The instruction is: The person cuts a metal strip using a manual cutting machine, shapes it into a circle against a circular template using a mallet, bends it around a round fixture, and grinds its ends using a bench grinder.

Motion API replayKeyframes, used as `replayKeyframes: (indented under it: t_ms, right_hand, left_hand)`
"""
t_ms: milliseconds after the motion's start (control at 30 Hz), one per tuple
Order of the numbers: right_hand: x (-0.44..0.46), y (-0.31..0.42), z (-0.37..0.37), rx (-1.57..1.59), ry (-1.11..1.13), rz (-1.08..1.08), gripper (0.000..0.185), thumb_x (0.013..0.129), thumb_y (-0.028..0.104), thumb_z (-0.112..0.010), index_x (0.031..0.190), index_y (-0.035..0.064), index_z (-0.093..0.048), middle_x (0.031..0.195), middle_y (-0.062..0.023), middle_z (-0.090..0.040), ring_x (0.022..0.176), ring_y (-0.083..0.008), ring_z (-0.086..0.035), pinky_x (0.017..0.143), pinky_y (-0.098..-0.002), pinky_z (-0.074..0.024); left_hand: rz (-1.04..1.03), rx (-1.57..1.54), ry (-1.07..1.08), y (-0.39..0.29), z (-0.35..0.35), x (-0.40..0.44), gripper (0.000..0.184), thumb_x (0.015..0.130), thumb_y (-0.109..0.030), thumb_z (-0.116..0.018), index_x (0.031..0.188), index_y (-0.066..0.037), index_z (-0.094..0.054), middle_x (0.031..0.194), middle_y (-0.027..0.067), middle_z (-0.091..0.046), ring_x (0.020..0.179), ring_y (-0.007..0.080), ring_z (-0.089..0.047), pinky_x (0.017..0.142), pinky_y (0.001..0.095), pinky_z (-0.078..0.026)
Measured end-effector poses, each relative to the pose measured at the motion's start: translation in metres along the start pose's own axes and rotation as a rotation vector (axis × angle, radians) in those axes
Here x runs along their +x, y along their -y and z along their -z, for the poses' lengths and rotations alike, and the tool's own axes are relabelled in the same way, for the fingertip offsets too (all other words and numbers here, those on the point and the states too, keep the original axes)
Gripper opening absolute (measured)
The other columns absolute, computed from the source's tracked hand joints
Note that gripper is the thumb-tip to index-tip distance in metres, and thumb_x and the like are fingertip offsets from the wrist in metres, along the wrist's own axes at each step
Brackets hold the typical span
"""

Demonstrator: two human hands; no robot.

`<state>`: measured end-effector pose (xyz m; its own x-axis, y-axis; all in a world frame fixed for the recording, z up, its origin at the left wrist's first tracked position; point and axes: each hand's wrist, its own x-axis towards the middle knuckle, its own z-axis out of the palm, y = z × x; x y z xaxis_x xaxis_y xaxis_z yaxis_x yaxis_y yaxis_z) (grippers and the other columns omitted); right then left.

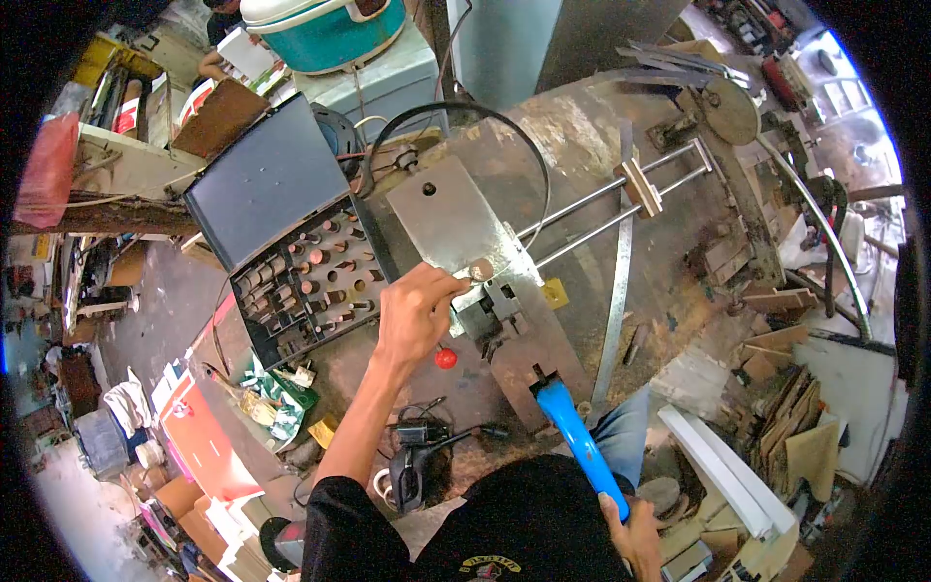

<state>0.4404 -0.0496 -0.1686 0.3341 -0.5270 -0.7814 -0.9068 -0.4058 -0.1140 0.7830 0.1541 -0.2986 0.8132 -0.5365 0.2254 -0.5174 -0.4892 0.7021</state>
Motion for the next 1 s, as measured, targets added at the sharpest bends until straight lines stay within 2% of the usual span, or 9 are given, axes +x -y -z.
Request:
replayKeyframes:
  t_ms: [100,233,333,433,500,600,700,833,1000]
  right_hand:
    - [-0.005,0.000,0.000,-0.059,-0.076,-0.028,0.066,0.087,0.062,-0.061,0.087,-0.0044,-0.069,0.086,-0.0326,-0.063,0.086,-0.0487,-0.060,0.079,-0.0541,-0.0472]
    - [0.000,-0.008,-0.005,-0.023,-0.051,-0.005,0.070,0.087,0.062,-0.061,0.086,-0.0069,-0.068,0.086,-0.0333,-0.063,0.088,-0.0484,-0.060,0.080,-0.0544,-0.0470]
    - [-0.006,0.004,0.003,-0.048,-0.041,-0.077,0.072,0.086,0.065,-0.061,0.085,-0.0067,-0.068,0.084,-0.0340,-0.062,0.089,-0.0480,-0.061,0.081,-0.0539,-0.0474]
    - [-0.004,0.005,0.003,0.075,0.008,-0.067,0.074,0.085,0.067,-0.060,0.084,-0.0070,-0.067,0.085,-0.0342,-0.061,0.089,-0.0480,-0.062,0.082,-0.0533,-0.0480]
    - [0.006,-0.026,-0.014,-0.058,-0.067,-0.070,0.076,0.084,0.069,-0.060,0.088,-0.0066,-0.066,0.091,-0.0340,-0.061,0.091,-0.0484,-0.062,0.083,-0.0524,-0.0485]
    - [-0.007,0.009,0.007,0.001,0.018,-0.135,0.080,0.084,0.070,-0.059,0.096,-0.0093,-0.063,0.099,-0.0346,-0.059,0.095,-0.0491,-0.060,0.085,-0.0521,-0.0481]
    - [0.000,-0.013,-0.008,-0.025,-0.036,-0.082,0.083,0.084,0.070,-0.059,0.102,-0.0103,-0.061,0.101,-0.0352,-0.058,0.098,-0.0495,-0.059,0.086,-0.0518,-0.0475]
    - [0.003,-0.020,-0.008,-0.070,0.035,-0.127,0.083,0.084,0.071,-0.059,0.102,-0.0107,-0.060,0.100,-0.0348,-0.058,0.098,-0.0495,-0.059,0.087,-0.0521,-0.0468]
    - [0.005,-0.022,-0.013,-0.073,-0.027,-0.128,0.079,0.084,0.069,-0.061,0.093,-0.0100,-0.059,0.097,-0.0334,-0.058,0.095,-0.0494,-0.059,0.086,-0.0529,-0.0458]
  left_hand:
    - [-0.001,0.009,0.008,0.000,0.000,-0.001,0.023,0.068,0.009,-0.068,0.087,-0.003,-0.075,0.076,0.0104,-0.067,0.074,0.0266,-0.064,0.065,0.0362,-0.051]
    - [-0.022,0.018,0.010,0.006,0.001,-0.001,0.025,0.068,0.009,-0.067,0.087,-0.004,-0.075,0.075,0.0102,-0.067,0.073,0.0263,-0.063,0.064,0.0359,-0.051]
    - [-0.052,0.028,-0.004,0.007,0.005,0.001,0.022,0.070,0.008,-0.064,0.084,-0.005,-0.074,0.076,0.0076,-0.067,0.074,0.0255,-0.063,0.063,0.0370,-0.051]
    - [-0.069,0.014,0.008,0.009,0.011,0.000,0.024,0.069,0.008,-0.065,0.085,-0.006,-0.075,0.075,0.0069,-0.067,0.073,0.0251,-0.063,0.063,0.0370,-0.051]
    - [-0.068,0.016,0.021,0.008,0.013,0.001,0.024,0.069,0.008,-0.065,0.086,-0.006,-0.075,0.076,0.0068,-0.067,0.073,0.0248,-0.062,0.063,0.0368,-0.051]
    - [-0.055,0.016,0.042,0.008,0.015,-0.003,0.030,0.065,0.009,-0.064,0.088,-0.005,-0.075,0.077,0.0090,-0.067,0.074,0.0262,-0.063,0.065,0.0368,-0.052]
    - [-0.050,0.008,0.044,0.008,0.015,-0.002,0.035,0.062,0.010,-0.063,0.090,-0.004,-0.076,0.078,0.0115,-0.067,0.075,0.0277,-0.064,0.067,0.0371,-0.052]
    - [-0.104,0.023,0.033,0.014,0.019,0.002,0.035,0.061,0.011,-0.063,0.089,-0.004,-0.076,0.077,0.0111,-0.068,0.074,0.0270,-0.064,0.066,0.0363,-0.052]
    - [-0.113,0.032,0.061,0.020,0.019,-0.001,0.032,0.063,0.009,-0.064,0.088,-0.006,-0.076,0.075,0.0073,-0.068,0.074,0.0248,-0.063,0.064,0.0356,-0.051]
